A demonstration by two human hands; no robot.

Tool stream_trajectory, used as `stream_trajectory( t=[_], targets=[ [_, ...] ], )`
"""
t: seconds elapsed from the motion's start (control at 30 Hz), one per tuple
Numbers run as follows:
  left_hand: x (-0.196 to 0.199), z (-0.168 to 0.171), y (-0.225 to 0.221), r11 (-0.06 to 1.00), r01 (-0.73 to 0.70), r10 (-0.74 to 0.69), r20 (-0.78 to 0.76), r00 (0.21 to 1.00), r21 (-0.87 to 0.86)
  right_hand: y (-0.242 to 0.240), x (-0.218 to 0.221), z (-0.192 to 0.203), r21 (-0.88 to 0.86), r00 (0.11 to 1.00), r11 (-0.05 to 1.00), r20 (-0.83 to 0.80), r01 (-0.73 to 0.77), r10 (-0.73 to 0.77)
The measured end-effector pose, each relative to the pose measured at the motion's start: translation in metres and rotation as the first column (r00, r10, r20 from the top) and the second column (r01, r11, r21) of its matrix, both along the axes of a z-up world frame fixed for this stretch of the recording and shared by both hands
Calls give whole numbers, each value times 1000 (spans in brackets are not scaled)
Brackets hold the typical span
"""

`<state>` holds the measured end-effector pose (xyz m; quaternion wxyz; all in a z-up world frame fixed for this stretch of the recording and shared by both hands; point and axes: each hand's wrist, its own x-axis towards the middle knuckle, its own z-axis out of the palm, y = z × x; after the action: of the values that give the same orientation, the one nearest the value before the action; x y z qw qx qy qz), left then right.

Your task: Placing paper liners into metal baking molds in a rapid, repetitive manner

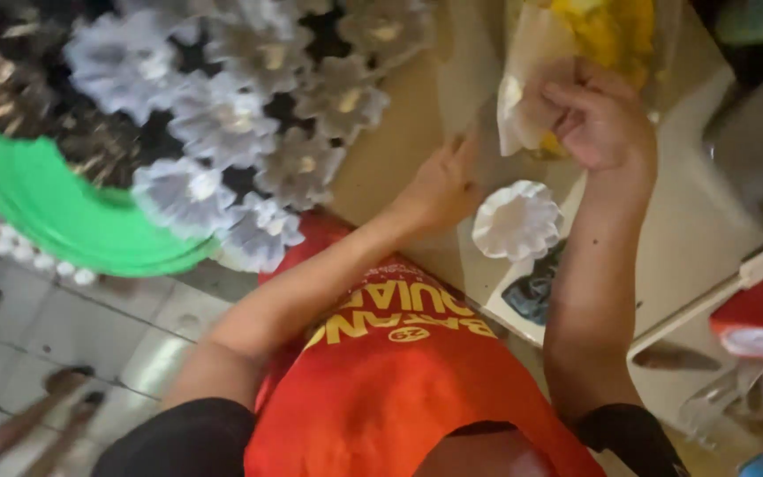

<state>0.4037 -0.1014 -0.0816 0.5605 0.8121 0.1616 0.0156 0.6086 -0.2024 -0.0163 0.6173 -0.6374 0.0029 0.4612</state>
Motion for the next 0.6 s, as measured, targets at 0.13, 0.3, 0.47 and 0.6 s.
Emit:
stream_trajectory(
  t=[0.13, 0.3, 0.47, 0.6],
  targets=[
    [-100, 53, 65, 980, 62, -55, 44, 998, -191, 79, -60, 32, -22, 987, 992, 101, -128, 129],
    [-235, 84, 149, 952, -103, 101, -21, 995, -288, 219, -181, 49, -111, 597, 924, 734, -367, 325],
    [-343, 98, 225, 873, -473, 456, 148, 878, 119, 343, -296, 52, -208, -217, 560, 975, -802, 51],
    [-379, 89, 286, 768, -555, 541, 140, 829, 320, 416, -322, -6, -314, -521, 542, 806, -779, -281]
  ],
)
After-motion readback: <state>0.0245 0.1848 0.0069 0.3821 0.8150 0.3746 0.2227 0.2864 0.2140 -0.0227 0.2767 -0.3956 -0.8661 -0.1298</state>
